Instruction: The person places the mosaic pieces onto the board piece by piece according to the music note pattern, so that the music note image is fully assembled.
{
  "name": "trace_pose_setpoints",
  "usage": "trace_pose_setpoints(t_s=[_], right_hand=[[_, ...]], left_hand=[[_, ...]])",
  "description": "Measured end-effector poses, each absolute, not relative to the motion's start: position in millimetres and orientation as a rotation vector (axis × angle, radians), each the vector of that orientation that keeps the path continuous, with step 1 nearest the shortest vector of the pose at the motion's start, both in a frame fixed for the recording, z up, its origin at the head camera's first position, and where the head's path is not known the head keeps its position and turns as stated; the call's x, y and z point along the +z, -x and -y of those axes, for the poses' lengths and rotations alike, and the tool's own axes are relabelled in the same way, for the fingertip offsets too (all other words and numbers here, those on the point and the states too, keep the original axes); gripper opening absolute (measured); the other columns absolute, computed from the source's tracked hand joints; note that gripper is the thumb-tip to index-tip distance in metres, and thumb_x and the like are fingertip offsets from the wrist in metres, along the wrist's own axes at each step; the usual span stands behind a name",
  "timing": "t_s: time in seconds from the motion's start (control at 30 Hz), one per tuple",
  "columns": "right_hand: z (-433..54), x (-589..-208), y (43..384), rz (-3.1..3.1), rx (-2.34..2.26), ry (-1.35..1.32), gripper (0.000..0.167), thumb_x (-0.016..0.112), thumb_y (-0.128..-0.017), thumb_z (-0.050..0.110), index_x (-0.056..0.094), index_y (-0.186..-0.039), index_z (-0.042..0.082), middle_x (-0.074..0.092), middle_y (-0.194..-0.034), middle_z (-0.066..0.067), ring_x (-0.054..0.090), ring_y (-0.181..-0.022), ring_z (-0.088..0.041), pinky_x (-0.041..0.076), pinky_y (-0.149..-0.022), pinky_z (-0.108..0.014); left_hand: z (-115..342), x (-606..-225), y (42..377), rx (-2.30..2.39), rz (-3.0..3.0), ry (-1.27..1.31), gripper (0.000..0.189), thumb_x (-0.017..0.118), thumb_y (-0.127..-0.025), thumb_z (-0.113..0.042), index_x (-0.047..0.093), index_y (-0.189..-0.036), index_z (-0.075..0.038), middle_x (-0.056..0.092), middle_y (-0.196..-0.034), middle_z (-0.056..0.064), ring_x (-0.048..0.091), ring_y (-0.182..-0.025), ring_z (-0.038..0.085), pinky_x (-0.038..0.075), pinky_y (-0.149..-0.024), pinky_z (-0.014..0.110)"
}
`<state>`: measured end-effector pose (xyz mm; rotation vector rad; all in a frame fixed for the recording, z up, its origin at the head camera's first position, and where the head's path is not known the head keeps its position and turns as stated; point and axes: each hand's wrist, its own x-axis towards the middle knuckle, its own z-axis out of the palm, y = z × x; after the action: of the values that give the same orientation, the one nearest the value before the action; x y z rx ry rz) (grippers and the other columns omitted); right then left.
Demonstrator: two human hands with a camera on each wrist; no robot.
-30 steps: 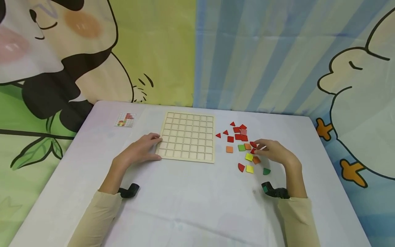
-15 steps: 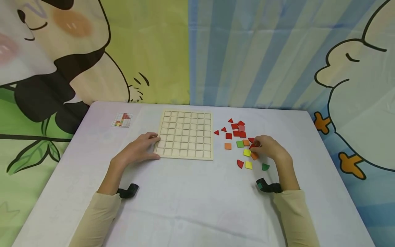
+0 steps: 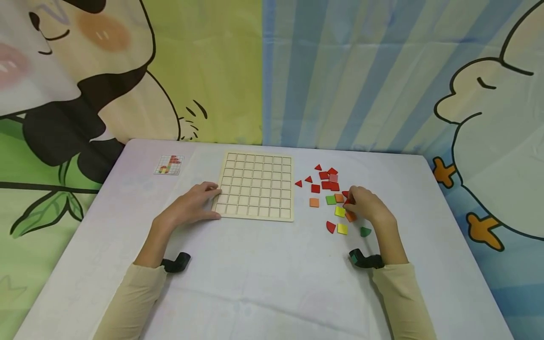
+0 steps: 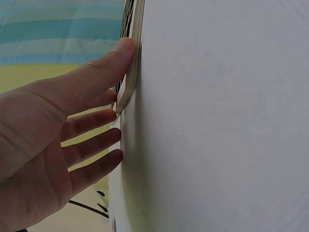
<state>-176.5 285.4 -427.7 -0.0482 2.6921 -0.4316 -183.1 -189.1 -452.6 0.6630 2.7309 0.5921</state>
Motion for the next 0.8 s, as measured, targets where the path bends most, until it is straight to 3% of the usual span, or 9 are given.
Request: trace_pose_setpoints(t_s=[0.33,0.57,0.8], right_hand=[[-284.7,-429.7,178.6,-2.686,-0.459,0.089,0.028,0.068,-0.091,0.017,0.053,-0.109,0.001,0.057,-0.092,-0.012,0.053,-0.085,-0.024,0.049,-0.072,-0.029],[-286.5,-428.7,177.6,-2.729,-0.648,0.248,0.019,0.063,-0.092,0.010,0.061,-0.108,0.001,0.060,-0.100,-0.012,0.054,-0.087,-0.024,0.053,-0.078,-0.035],[-278.6,-422.8,175.7,-2.826,-0.727,0.399,0.019,0.067,-0.091,0.012,0.065,-0.109,0.006,0.062,-0.102,-0.008,0.057,-0.090,-0.022,0.055,-0.082,-0.039]], left_hand=[[189.3,-453.0,182.4,0.585,-2.739,-0.663,0.080,0.079,-0.079,-0.038,0.046,-0.143,-0.005,0.042,-0.147,0.016,0.040,-0.134,0.037,0.041,-0.104,0.056],[192.3,-456.8,181.4,0.592,-2.738,-0.662,0.081,0.079,-0.079,-0.040,0.046,-0.144,-0.006,0.042,-0.147,0.015,0.040,-0.134,0.035,0.041,-0.104,0.054],[192.9,-458.6,184.9,0.615,-2.722,-0.658,0.081,0.078,-0.079,-0.042,0.045,-0.145,-0.009,0.040,-0.148,0.012,0.038,-0.136,0.032,0.041,-0.105,0.054]])
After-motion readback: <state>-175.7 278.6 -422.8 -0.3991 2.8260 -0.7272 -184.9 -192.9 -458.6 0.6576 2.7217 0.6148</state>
